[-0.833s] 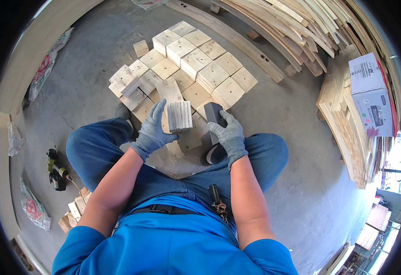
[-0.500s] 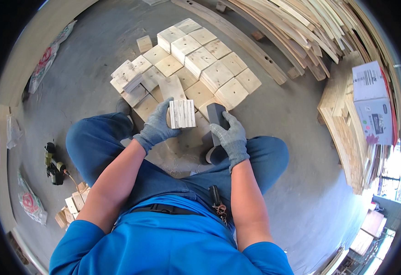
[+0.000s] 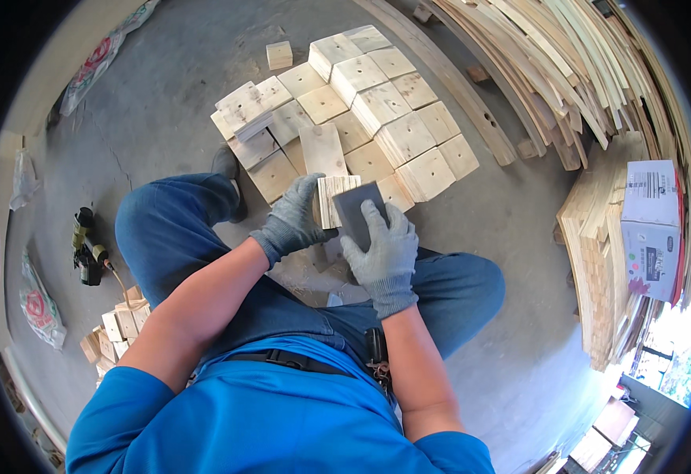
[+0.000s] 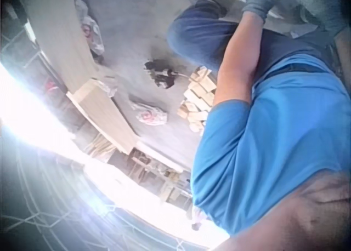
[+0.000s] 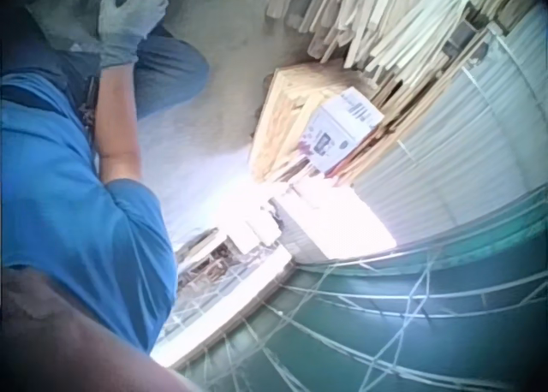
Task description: The person sits on the floor and sands small wooden blocks with a sanding block, turning each piece to smooth multiple faces. Finished blocks are placed into a stack nearby.
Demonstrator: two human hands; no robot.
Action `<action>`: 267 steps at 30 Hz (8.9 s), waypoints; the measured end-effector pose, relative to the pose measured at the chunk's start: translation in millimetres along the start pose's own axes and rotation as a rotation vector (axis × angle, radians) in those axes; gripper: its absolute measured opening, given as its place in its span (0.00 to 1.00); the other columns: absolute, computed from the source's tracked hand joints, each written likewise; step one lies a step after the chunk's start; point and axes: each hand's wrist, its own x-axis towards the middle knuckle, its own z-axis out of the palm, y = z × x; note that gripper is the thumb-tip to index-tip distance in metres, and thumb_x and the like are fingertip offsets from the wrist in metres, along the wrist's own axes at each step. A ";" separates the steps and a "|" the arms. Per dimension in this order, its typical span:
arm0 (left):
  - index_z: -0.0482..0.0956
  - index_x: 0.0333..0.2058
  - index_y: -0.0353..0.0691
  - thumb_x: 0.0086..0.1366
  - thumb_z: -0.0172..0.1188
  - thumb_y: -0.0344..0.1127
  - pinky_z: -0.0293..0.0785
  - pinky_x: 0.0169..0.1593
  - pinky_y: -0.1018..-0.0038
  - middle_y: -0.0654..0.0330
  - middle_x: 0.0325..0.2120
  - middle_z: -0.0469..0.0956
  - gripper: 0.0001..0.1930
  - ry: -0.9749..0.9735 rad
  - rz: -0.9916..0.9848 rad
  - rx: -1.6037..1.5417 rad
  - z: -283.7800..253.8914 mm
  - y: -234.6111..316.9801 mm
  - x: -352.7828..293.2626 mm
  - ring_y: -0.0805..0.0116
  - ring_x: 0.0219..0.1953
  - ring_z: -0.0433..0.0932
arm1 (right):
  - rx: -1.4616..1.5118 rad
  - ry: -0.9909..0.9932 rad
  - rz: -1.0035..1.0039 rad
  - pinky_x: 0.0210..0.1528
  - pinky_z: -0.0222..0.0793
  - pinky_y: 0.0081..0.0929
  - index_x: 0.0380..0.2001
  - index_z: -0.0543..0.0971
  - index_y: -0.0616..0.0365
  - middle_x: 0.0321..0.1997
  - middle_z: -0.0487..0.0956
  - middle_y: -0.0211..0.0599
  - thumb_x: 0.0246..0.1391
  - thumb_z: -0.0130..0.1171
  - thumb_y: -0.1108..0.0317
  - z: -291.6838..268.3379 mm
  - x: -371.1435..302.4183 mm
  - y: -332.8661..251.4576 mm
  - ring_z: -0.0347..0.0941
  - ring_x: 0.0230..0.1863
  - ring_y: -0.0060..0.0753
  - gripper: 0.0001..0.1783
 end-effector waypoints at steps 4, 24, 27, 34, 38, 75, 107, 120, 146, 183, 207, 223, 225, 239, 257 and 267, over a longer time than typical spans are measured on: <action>0.64 0.70 0.43 0.44 0.86 0.49 0.72 0.71 0.57 0.45 0.63 0.72 0.56 0.011 0.018 -0.008 1.0 -6.9 -0.2 0.42 0.67 0.73 | -0.072 0.006 0.043 0.64 0.73 0.56 0.66 0.80 0.49 0.63 0.77 0.57 0.50 0.78 0.52 14.3 57.8 -0.1 0.75 0.64 0.62 0.40; 0.65 0.68 0.40 0.45 0.85 0.47 0.73 0.70 0.55 0.43 0.60 0.73 0.54 0.012 0.048 -0.031 1.7 -5.1 -1.2 0.41 0.65 0.74 | -0.052 -0.085 -0.063 0.65 0.69 0.61 0.68 0.78 0.51 0.66 0.72 0.62 0.48 0.80 0.54 -14.7 -39.5 -7.7 0.71 0.64 0.67 0.43; 0.65 0.69 0.40 0.45 0.85 0.47 0.72 0.70 0.55 0.43 0.61 0.72 0.54 0.007 0.050 -0.019 2.0 -4.2 1.0 0.41 0.65 0.74 | -0.045 -0.045 -0.096 0.64 0.70 0.61 0.67 0.78 0.51 0.65 0.73 0.61 0.48 0.79 0.53 -4.2 -12.0 -5.5 0.72 0.63 0.67 0.42; 0.64 0.70 0.42 0.45 0.86 0.50 0.71 0.71 0.56 0.43 0.63 0.71 0.56 -0.001 0.044 -0.034 3.1 -9.0 4.4 0.41 0.67 0.73 | -0.062 0.015 0.019 0.62 0.76 0.54 0.64 0.81 0.49 0.59 0.80 0.57 0.49 0.77 0.50 27.9 103.3 -7.2 0.78 0.59 0.61 0.39; 0.64 0.70 0.42 0.46 0.85 0.50 0.72 0.70 0.56 0.43 0.64 0.71 0.55 -0.020 0.002 -0.028 -1.2 0.0 2.9 0.41 0.67 0.73 | -0.033 0.021 0.020 0.61 0.76 0.54 0.65 0.81 0.52 0.56 0.81 0.57 0.48 0.78 0.50 26.9 102.7 -6.5 0.78 0.58 0.61 0.41; 0.64 0.70 0.40 0.42 0.86 0.43 0.71 0.71 0.54 0.42 0.63 0.71 0.57 -0.021 0.033 -0.046 3.0 -5.3 2.0 0.39 0.67 0.72 | 0.008 -0.133 -0.130 0.66 0.69 0.59 0.68 0.78 0.49 0.67 0.73 0.58 0.49 0.79 0.54 -18.9 -33.1 -11.0 0.71 0.65 0.66 0.42; 0.65 0.69 0.42 0.45 0.86 0.50 0.72 0.70 0.56 0.43 0.62 0.72 0.55 -0.010 0.020 -0.031 5.6 -6.9 4.0 0.40 0.66 0.73 | 0.069 -0.077 -0.143 0.68 0.68 0.58 0.66 0.80 0.49 0.68 0.74 0.56 0.46 0.80 0.56 -4.8 3.1 -0.9 0.71 0.66 0.64 0.42; 0.65 0.70 0.41 0.44 0.85 0.45 0.71 0.72 0.58 0.45 0.62 0.73 0.55 -0.023 -0.011 -0.061 3.0 -2.5 0.8 0.43 0.66 0.73 | 0.139 -0.093 0.187 0.71 0.71 0.44 0.64 0.81 0.62 0.62 0.82 0.54 0.48 0.81 0.55 -4.8 80.2 61.5 0.76 0.66 0.54 0.41; 0.65 0.71 0.42 0.42 0.86 0.41 0.73 0.72 0.57 0.44 0.67 0.70 0.57 0.092 0.372 0.042 2.1 16.6 -10.2 0.42 0.69 0.73 | 0.327 -0.050 0.367 0.70 0.73 0.44 0.64 0.81 0.63 0.62 0.82 0.56 0.47 0.83 0.55 8.4 -6.1 87.8 0.78 0.64 0.56 0.42; 0.56 0.77 0.38 0.40 0.90 0.50 0.68 0.76 0.57 0.41 0.71 0.67 0.70 -0.003 0.161 0.063 0.1 11.9 -13.6 0.39 0.72 0.69 | 0.374 -0.039 0.380 0.69 0.74 0.42 0.64 0.80 0.63 0.62 0.82 0.55 0.49 0.83 0.55 15.4 -0.1 81.0 0.79 0.64 0.54 0.42; 0.61 0.74 0.41 0.46 0.86 0.53 0.70 0.73 0.59 0.43 0.68 0.71 0.61 -0.106 0.131 -0.130 15.7 -13.1 -2.7 0.43 0.70 0.72 | 0.080 -0.023 -0.043 0.67 0.70 0.53 0.64 0.83 0.48 0.65 0.78 0.53 0.47 0.78 0.55 3.1 32.8 9.8 0.74 0.64 0.59 0.38; 0.56 0.76 0.35 0.42 0.90 0.51 0.71 0.73 0.60 0.44 0.68 0.70 0.68 -0.132 0.059 -0.080 9.4 -0.1 -6.8 0.47 0.70 0.73 | 0.515 0.086 0.479 0.68 0.75 0.37 0.65 0.80 0.63 0.64 0.83 0.52 0.49 0.83 0.59 -28.6 -19.9 94.4 0.81 0.63 0.45 0.41; 0.55 0.77 0.35 0.42 0.90 0.50 0.70 0.74 0.60 0.42 0.69 0.69 0.69 -0.134 0.075 -0.065 8.3 2.6 -5.6 0.46 0.71 0.72 | 0.503 0.094 0.476 0.69 0.74 0.38 0.65 0.80 0.63 0.64 0.83 0.52 0.49 0.83 0.58 -24.0 -20.5 96.1 0.81 0.64 0.46 0.42; 0.59 0.75 0.38 0.46 0.87 0.46 0.70 0.73 0.58 0.43 0.67 0.71 0.61 -0.172 0.033 -0.003 7.3 -9.7 -4.5 0.43 0.70 0.72 | 0.342 -0.018 0.385 0.70 0.73 0.42 0.64 0.81 0.62 0.63 0.82 0.54 0.49 0.82 0.55 -2.5 -8.6 86.4 0.79 0.64 0.53 0.41; 0.72 0.69 0.34 0.58 0.83 0.42 0.79 0.64 0.67 0.56 0.59 0.83 0.44 -0.324 -0.198 -1.028 -18.9 -0.2 0.9 0.64 0.59 0.83 | 0.143 -0.172 0.333 0.72 0.71 0.45 0.63 0.83 0.58 0.64 0.81 0.53 0.47 0.83 0.53 6.6 6.0 72.0 0.76 0.67 0.54 0.41; 0.73 0.71 0.35 0.66 0.75 0.51 0.75 0.67 0.66 0.56 0.59 0.83 0.41 -0.446 -0.297 -1.021 -20.2 12.3 -2.8 0.64 0.61 0.81 | 0.121 -0.192 0.326 0.72 0.71 0.45 0.63 0.83 0.58 0.64 0.81 0.52 0.47 0.83 0.53 11.1 5.5 75.7 0.76 0.67 0.54 0.41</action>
